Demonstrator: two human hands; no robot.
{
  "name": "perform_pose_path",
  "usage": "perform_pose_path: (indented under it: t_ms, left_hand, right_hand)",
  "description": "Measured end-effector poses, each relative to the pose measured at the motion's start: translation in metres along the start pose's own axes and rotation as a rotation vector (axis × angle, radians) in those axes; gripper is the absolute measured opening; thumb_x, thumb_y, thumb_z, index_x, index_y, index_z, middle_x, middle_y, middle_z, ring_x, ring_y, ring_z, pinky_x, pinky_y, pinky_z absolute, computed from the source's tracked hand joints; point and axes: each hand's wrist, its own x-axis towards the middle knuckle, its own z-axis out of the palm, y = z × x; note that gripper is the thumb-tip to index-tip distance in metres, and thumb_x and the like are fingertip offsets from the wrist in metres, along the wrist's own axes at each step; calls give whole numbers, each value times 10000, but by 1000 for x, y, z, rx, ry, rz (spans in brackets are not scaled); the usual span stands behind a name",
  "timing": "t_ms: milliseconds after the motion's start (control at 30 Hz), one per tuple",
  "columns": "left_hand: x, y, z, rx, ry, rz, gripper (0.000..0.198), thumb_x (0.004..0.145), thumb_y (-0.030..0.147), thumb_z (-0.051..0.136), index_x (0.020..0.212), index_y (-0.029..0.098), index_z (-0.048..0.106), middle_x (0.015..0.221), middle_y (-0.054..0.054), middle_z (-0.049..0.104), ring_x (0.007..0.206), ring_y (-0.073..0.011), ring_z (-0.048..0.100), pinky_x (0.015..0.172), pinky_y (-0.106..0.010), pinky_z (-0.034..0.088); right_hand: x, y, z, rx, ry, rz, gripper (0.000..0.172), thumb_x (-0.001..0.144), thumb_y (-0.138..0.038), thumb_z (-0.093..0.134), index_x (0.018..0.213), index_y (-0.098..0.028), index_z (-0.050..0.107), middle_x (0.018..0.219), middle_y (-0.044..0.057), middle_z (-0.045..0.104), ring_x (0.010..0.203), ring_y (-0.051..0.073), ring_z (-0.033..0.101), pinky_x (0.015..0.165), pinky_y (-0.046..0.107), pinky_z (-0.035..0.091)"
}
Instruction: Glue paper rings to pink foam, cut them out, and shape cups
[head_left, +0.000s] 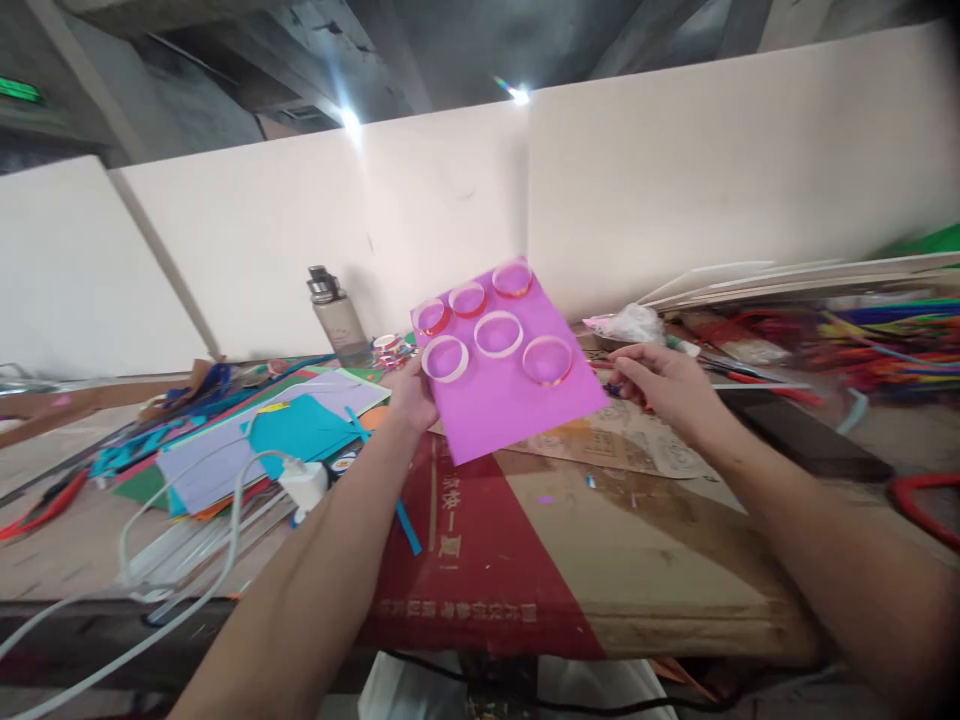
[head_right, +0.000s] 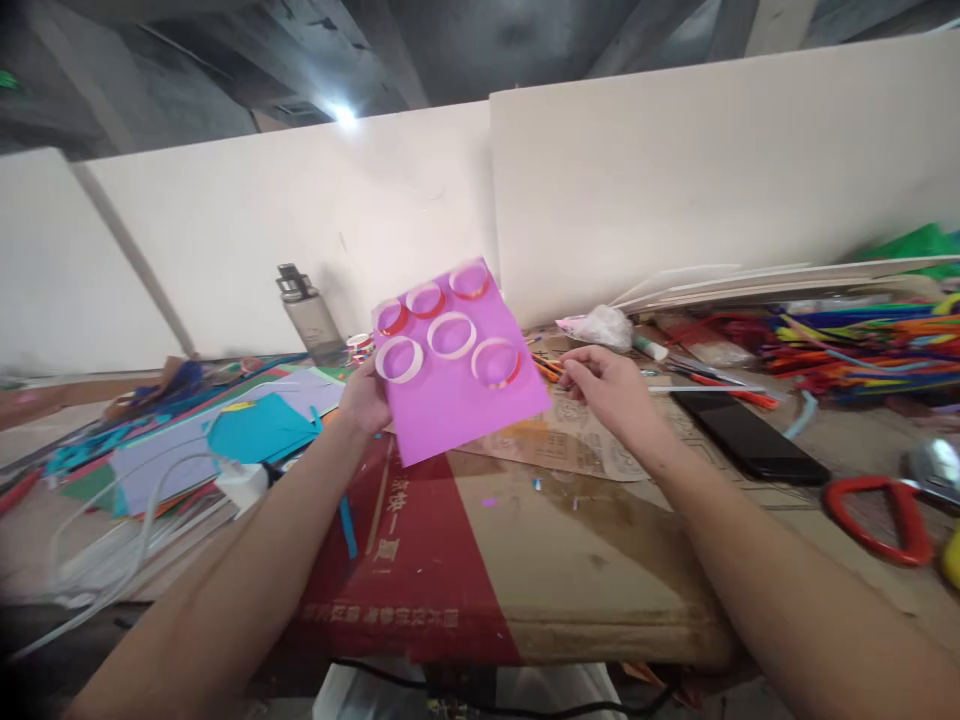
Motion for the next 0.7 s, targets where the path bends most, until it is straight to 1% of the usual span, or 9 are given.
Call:
perform_pose_path:
  t_ms: [33, 100, 167, 233, 367, 467, 600, 667, 700]
  left_hand:
    - [-1, -1, 1, -60, 1, 77, 291, 845, 252, 498, 1059, 121, 643, 860, -64, 733, 813, -193, 687, 864, -350, 532]
    - [-2, -3, 5, -157, 1, 152, 281, 862, 250, 500, 1076, 129, 635, 909, -61, 731, 875, -186, 677, 910, -344, 504]
    - [-3, -4, 8, -218, -20, 165, 287, 880, 260, 478, 1094, 140, 627, 973, -68, 724, 934, -206, 665, 938, -382, 485]
    - [-3, -5, 9, -262, -23, 185, 303, 890, 291, 468, 1106, 147, 623, 1029, -75, 713, 982, -224, 652, 951, -406, 475]
    - [-2, 1, 8, -341, -33, 279, 336, 912, 334, 427, 1122, 155, 618, 1088, -73, 696, 1038, -224, 632, 951, -380, 478]
    - [-3, 9, 6, -339, -46, 364, 374, 921, 376, 395, 1131, 161, 617, 1115, -77, 685, 1069, -221, 616, 942, -366, 484]
    - [-5, 13, 6, -267, -36, 379, 422, 907, 466, 388, 1130, 196, 624, 1142, -70, 674, 1088, -224, 604, 935, -369, 487]
    - [-4, 13, 6, -269, -61, 383, 421, 907, 461, 390, 1135, 194, 622, 1121, -76, 682, 1098, -226, 599, 938, -368, 485]
    - [-4, 12, 7, -274, -74, 392, 421, 912, 453, 383, 1141, 191, 619, 1107, -78, 687, 1107, -229, 594, 940, -370, 485]
  right_hand:
    - [0, 2, 1, -5, -8, 0, 230, 801, -376, 537, 914, -188, 606, 706, 6, 625, 524, 83, 506, 473, 198, 396]
    - [-1, 7, 3, -4, -36, 4, 234, 781, -390, 553, 901, -197, 607, 700, 1, 619, 525, 87, 502, 470, 205, 392]
    - [-1, 12, 6, -28, -68, -7, 222, 768, -400, 561, 855, -200, 604, 692, 0, 615, 529, 92, 505, 483, 215, 406]
    - [-1, 17, 7, -84, -86, -37, 240, 769, -415, 558, 877, -206, 609, 687, 0, 612, 537, 103, 512, 500, 233, 425]
    - [-1, 24, 7, -205, -95, -97, 293, 798, -426, 530, 964, -199, 615, 724, 21, 632, 568, 122, 534, 530, 258, 446]
    - [-1, 25, 8, -209, -94, -81, 276, 817, -393, 505, 975, -190, 606, 733, 25, 636, 576, 122, 538, 544, 256, 447]
    - [-3, 17, 10, -231, -89, -57, 225, 823, -334, 494, 950, -188, 609, 738, 23, 638, 586, 117, 543, 561, 247, 443]
    - [-3, 11, 6, -216, -47, -62, 196, 816, -321, 508, 917, -193, 618, 731, 20, 635, 585, 116, 541, 560, 243, 440]
    - [-3, 7, 2, -187, -2, -77, 184, 813, -319, 516, 903, -197, 619, 732, 18, 632, 585, 115, 539, 556, 240, 437]
